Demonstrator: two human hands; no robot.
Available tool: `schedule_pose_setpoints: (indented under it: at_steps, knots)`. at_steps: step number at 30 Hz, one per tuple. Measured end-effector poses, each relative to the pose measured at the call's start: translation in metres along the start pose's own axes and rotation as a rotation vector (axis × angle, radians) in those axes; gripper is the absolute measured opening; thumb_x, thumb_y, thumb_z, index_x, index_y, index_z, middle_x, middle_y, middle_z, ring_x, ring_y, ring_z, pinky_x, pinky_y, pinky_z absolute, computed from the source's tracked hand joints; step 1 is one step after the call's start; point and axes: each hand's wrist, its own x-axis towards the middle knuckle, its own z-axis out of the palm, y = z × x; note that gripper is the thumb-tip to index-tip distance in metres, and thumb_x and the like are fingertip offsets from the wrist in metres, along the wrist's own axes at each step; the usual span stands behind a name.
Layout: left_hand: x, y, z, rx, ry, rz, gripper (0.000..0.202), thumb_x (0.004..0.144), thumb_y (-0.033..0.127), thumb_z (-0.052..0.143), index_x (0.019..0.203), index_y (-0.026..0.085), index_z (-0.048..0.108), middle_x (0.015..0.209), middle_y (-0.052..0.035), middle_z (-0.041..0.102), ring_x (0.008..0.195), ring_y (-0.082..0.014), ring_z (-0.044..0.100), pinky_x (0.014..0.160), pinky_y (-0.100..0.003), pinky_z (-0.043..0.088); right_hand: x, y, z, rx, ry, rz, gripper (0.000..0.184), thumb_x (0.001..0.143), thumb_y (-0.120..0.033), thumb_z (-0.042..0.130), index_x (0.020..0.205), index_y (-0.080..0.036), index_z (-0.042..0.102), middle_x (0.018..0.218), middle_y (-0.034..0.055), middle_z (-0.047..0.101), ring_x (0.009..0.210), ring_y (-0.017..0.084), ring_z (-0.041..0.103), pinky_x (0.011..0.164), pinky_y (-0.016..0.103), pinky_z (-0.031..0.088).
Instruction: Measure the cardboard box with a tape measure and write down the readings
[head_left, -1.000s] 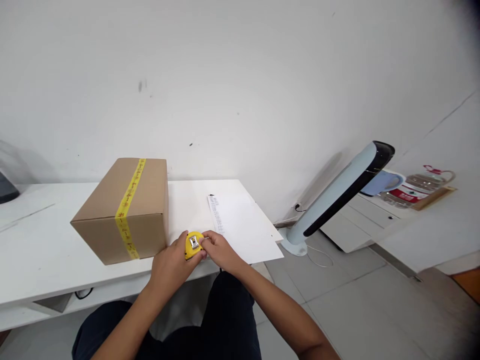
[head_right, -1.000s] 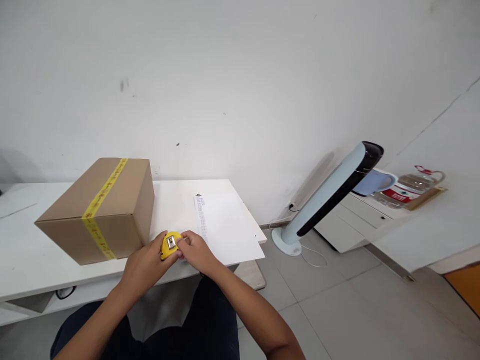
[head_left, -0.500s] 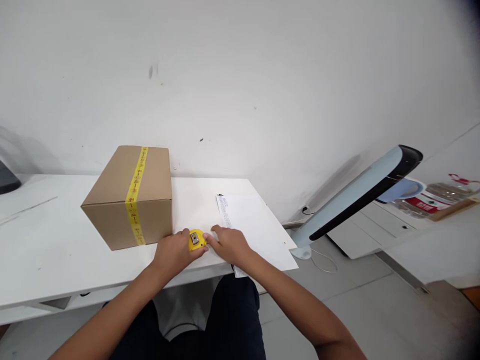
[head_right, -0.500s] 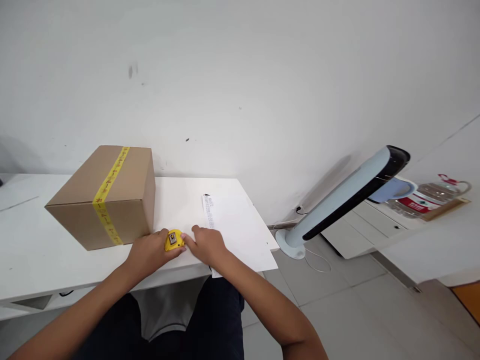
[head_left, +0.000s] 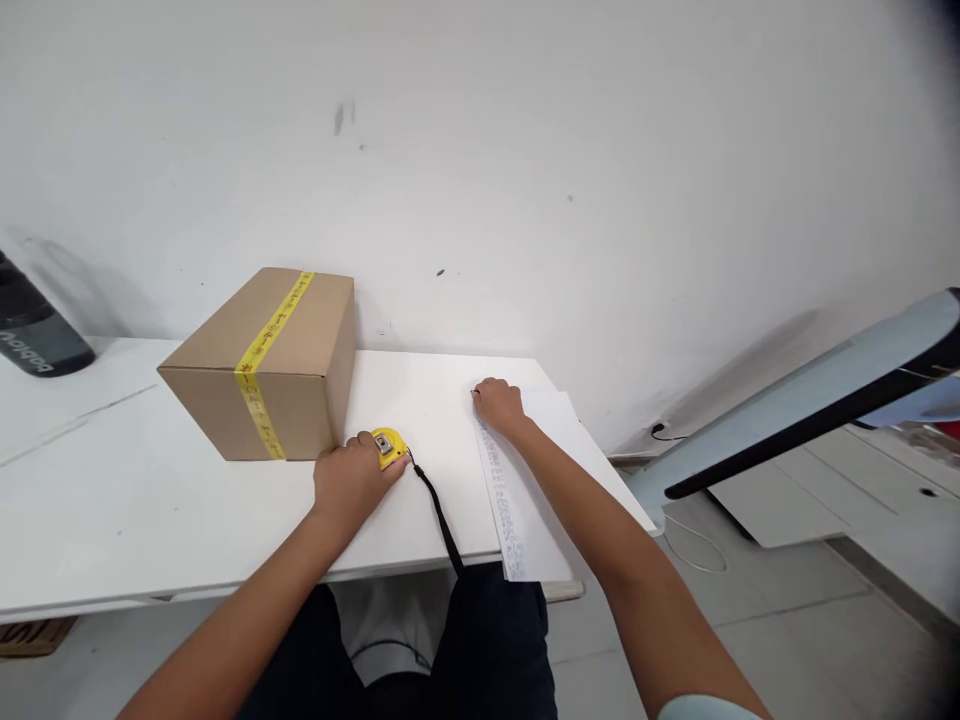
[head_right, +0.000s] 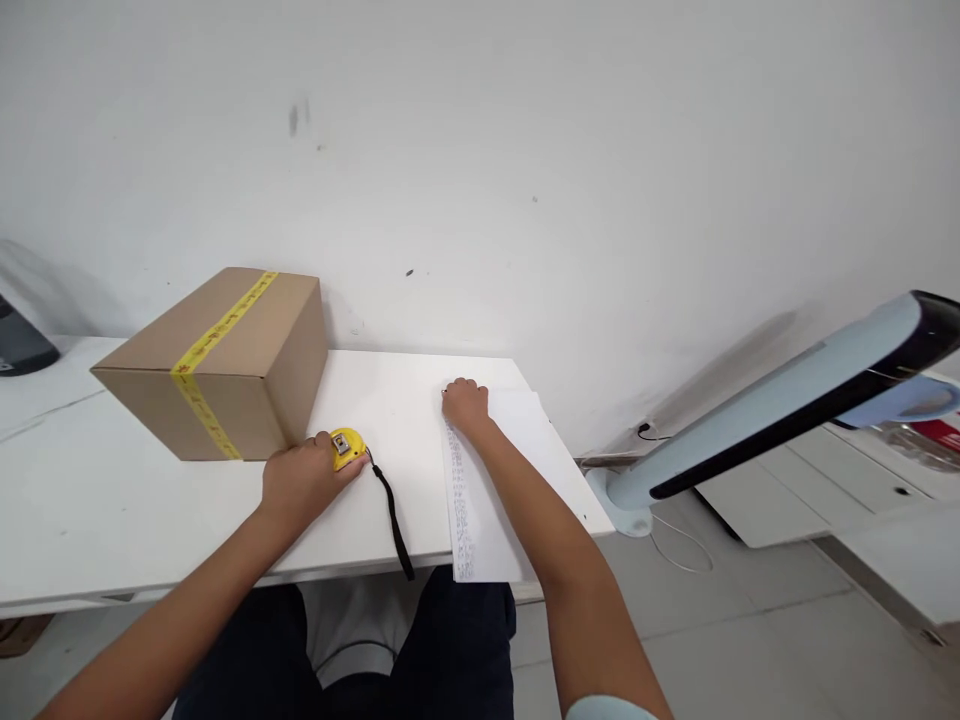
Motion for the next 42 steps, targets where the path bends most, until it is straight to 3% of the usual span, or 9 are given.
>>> schedule_pose_setpoints:
  at_steps: [7,14,18,22,24,28,34,37,42]
  knots:
    - [0.003,0.002,0.009,0.0,0.023,-0.032,0.068,0.093,0.071,0.04,0.112,0.009,0.06,0.089,-0.016,0.072,0.077,-0.0335,0.071,0.062,-0.037,0.044,0.019,-0.002,-0.001,0.002,-0.1,-0.016,0.031,0.099,-0.035,0.064,0.123,-0.018,0.064,0.126,0.0093,0.067,0.107,0.024,0.067,0.092,0.046,0.058]
    - [-0.006,-0.005,0.0,-0.04,-0.037,-0.078,0.077,0.096,0.069,0.036,0.147,0.012,0.04,0.095,-0.014,0.076,0.083,-0.0332,0.073,0.063,-0.036,0.046,0.018,-0.013,-0.009,0.079,-0.121,-0.074,0.03,0.099,-0.035,0.063,0.122,-0.017,0.064,0.121,0.0086,0.068,0.101,0.022,0.069,0.088,0.043,0.059]
    - [-0.016,0.026,-0.013,-0.078,0.103,0.178,0.065,0.102,0.059,0.024,0.144,0.016,0.051,0.104,-0.0169,0.074,0.093,-0.033,0.072,0.075,-0.042,0.049,0.011,-0.015,-0.009,0.079,-0.081,-0.129,0.028,0.099,-0.035,0.063,0.12,-0.017,0.065,0.12,0.0082,0.069,0.101,0.022,0.069,0.088,0.043,0.059]
    - [-0.005,0.08,-0.012,-0.155,0.051,0.478,0.058,0.104,0.05,0.024,0.133,0.016,0.06,0.115,-0.0177,0.071,0.107,-0.0334,0.067,0.086,-0.046,0.049,0.002,-0.008,-0.003,0.036,-0.025,-0.133,0.026,0.1,-0.035,0.062,0.118,-0.017,0.065,0.121,0.0084,0.068,0.101,0.021,0.068,0.087,0.041,0.059]
    - [0.009,0.098,-0.001,-0.175,0.012,0.544,0.055,0.102,0.051,0.035,0.137,0.014,0.057,0.135,-0.0198,0.063,0.124,-0.0357,0.059,0.097,-0.05,0.047,-0.002,-0.001,-0.001,0.003,-0.01,-0.124,0.025,0.1,-0.035,0.06,0.117,-0.017,0.066,0.121,0.0085,0.067,0.1,0.021,0.068,0.085,0.04,0.059]
    - [0.035,0.103,0.026,-0.221,-0.114,0.667,0.071,0.097,0.06,0.045,0.152,0.016,0.041,0.165,-0.0172,0.032,0.153,-0.0355,0.029,0.121,-0.053,0.027,-0.004,0.012,0.0,-0.072,-0.016,-0.117,0.024,0.1,-0.037,0.061,0.11,-0.016,0.067,0.115,0.0072,0.069,0.102,0.022,0.067,0.09,0.043,0.055]
    - [0.036,0.092,0.032,-0.281,-0.263,0.739,0.084,0.089,0.076,0.044,0.15,0.018,0.042,0.169,-0.0158,0.018,0.158,-0.0331,0.013,0.127,-0.054,0.013,0.008,0.029,0.001,-0.096,0.007,-0.207,0.016,0.098,-0.019,0.049,0.096,-0.016,0.065,0.097,0.0102,0.074,0.088,0.023,0.067,0.1,0.044,0.039]
    - [0.035,0.096,0.027,-0.31,-0.27,0.737,0.076,0.089,0.073,0.049,0.139,0.016,0.052,0.168,-0.0165,0.023,0.158,-0.0341,0.015,0.127,-0.054,0.012,0.016,0.035,0.005,-0.075,0.077,-0.279,0.02,0.093,-0.008,0.045,0.102,-0.015,0.061,0.086,0.0104,0.074,0.081,0.023,0.067,0.107,0.046,0.029]
    - [0.046,0.094,0.025,-0.381,-0.254,0.694,0.057,0.087,0.06,0.063,0.128,0.021,0.058,0.156,-0.0118,0.048,0.15,-0.0317,0.036,0.123,-0.049,0.027,0.019,0.032,0.008,0.014,0.254,-0.41,0.028,0.091,-0.002,0.038,0.098,-0.018,0.06,0.088,0.0102,0.074,0.088,0.025,0.067,0.11,0.046,0.031]
